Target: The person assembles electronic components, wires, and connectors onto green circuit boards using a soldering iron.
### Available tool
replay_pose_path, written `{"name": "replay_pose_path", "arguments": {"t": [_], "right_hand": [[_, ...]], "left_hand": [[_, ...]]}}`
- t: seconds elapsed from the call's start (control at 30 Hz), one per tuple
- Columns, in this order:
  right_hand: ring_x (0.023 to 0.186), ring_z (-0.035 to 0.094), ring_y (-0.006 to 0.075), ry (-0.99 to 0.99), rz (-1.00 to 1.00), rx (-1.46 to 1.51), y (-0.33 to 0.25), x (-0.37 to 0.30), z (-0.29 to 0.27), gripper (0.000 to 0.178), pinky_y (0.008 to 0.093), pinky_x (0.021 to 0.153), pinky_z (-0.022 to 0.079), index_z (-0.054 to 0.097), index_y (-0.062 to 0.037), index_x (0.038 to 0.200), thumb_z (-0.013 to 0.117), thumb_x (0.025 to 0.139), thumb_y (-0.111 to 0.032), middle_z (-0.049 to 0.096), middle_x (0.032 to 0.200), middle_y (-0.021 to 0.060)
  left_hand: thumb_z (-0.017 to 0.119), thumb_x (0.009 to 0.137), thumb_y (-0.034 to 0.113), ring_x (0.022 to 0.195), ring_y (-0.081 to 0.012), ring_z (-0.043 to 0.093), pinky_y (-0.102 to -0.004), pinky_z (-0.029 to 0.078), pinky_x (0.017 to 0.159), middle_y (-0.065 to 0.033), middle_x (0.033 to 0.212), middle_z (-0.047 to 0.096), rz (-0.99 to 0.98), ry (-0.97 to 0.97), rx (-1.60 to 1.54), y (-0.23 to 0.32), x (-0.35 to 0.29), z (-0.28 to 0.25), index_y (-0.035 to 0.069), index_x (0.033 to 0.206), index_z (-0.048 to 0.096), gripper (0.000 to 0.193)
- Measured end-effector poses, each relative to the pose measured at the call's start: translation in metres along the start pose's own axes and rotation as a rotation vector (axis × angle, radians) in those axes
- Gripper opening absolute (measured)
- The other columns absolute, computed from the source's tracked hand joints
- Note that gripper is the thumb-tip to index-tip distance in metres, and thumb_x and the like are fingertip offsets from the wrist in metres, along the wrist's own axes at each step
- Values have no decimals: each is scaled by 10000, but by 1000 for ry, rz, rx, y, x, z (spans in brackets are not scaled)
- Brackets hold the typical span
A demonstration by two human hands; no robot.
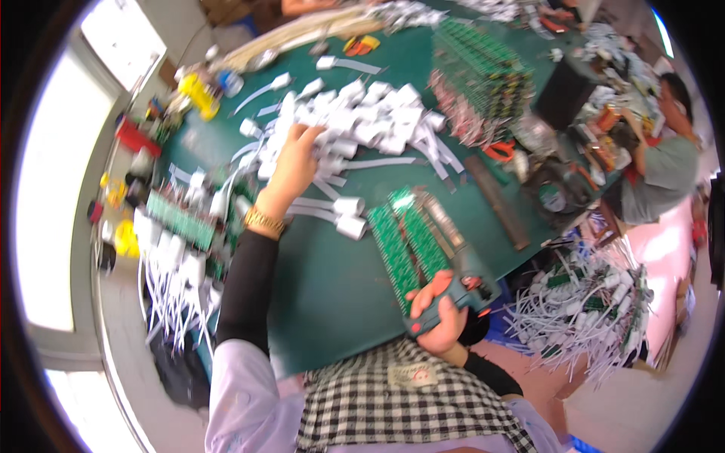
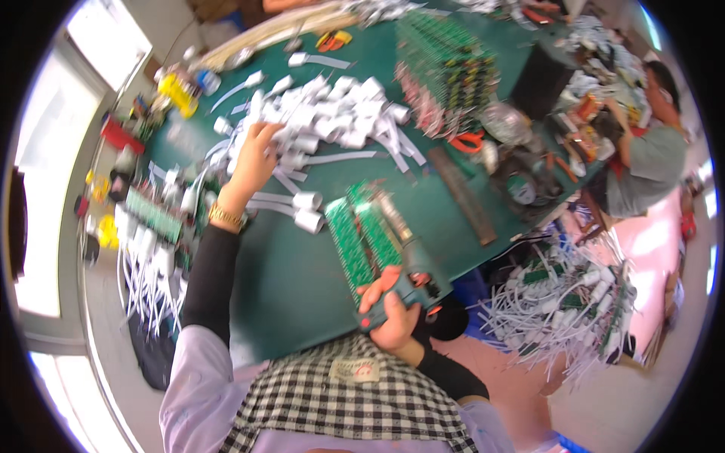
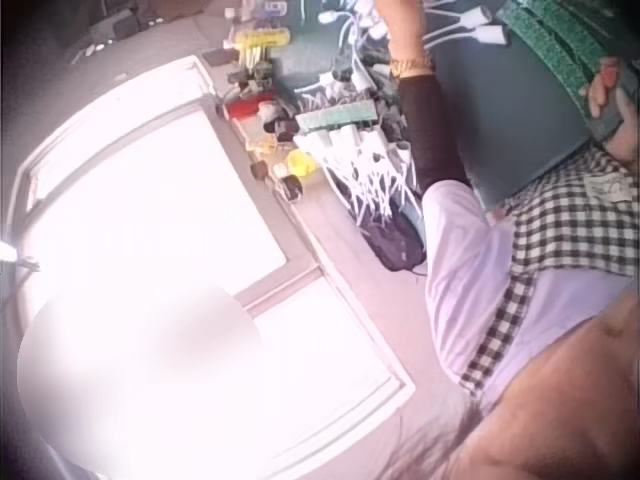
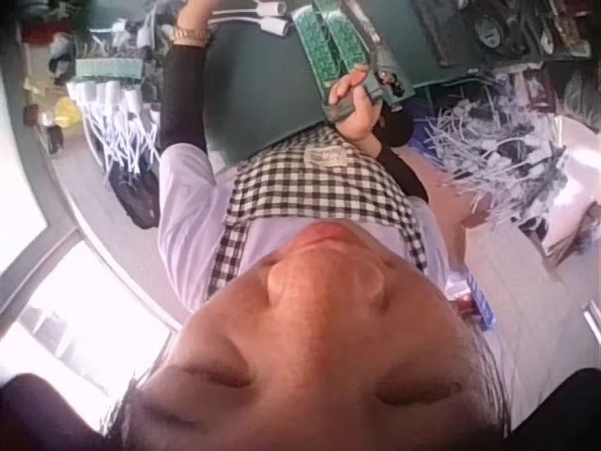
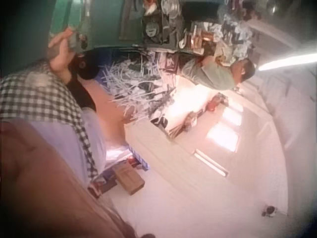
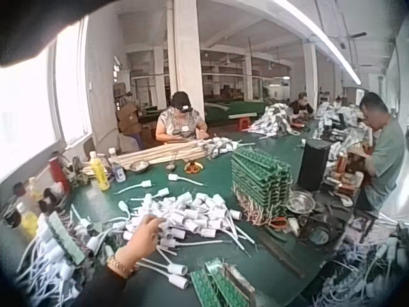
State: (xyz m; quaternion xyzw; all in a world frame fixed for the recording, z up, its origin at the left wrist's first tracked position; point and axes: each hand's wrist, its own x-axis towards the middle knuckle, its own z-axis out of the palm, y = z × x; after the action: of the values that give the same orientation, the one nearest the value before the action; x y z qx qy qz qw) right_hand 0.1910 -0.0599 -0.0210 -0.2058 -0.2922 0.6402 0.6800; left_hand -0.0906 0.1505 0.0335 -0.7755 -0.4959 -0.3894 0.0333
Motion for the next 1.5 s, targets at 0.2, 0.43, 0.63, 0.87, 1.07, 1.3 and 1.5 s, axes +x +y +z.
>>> {"name": "replay_pose_path", "arguments": {"t": [0.2,0.43,0.63,0.87,1.07,1.3,1.5], "right_hand": [[674,574,192,-36,13,56,-3,-5,2,368,430,842,449,407,-44,1230,516,898,-160,551,803,91],[686,576,186,-35,-23,50,-4,-3,3,362,425,856,450,404,-43,1237,509,905,-144,549,808,88],[687,575,185,-47,-34,43,1,-2,-1,352,412,849,454,408,-46,1236,501,909,-140,552,811,90],[649,552,180,-15,-42,-41,-4,-8,6,371,413,815,460,409,-49,1229,493,895,-190,532,789,88],[670,573,195,-16,-34,48,-1,-9,-2,397,421,835,455,384,-42,1253,513,889,-135,548,809,93],[674,562,189,-93,-90,-43,4,-5,-3,421,424,825,438,357,-38,1261,513,896,-177,537,812,87],[671,568,180,-167,-129,-169,5,-4,-6,417,422,811,437,335,-34,1252,502,901,-186,541,800,83]], "left_hand": [[567,747,52,851,-385,580,-469,471,743,-198,1006,591,-155,-114,128,-16,9,-1,48,1108,578,361],[604,773,177,902,-355,575,-460,473,752,-156,964,609,-174,-101,300,-7,23,20,128,1144,573,376],[521,820,72,857,-287,569,-382,453,792,-128,967,627,32,263,25,-15,32,28,61,890,649,146],[404,837,107,665,-242,509,-408,453,655,-91,641,533,-523,779,-1465,-17,42,3,96,862,441,46],[429,843,97,847,-245,554,-394,457,746,-89,881,562,-611,478,-1309,76,36,-77,75,1036,434,194],[613,819,-28,886,-163,547,-276,452,777,-80,1118,520,-132,-124,-544,143,-38,-73,30,1019,539,221],[693,704,13,832,-245,592,-317,481,703,-105,937,573,-70,-249,-429,122,-72,-30,22,872,592,196]]}}
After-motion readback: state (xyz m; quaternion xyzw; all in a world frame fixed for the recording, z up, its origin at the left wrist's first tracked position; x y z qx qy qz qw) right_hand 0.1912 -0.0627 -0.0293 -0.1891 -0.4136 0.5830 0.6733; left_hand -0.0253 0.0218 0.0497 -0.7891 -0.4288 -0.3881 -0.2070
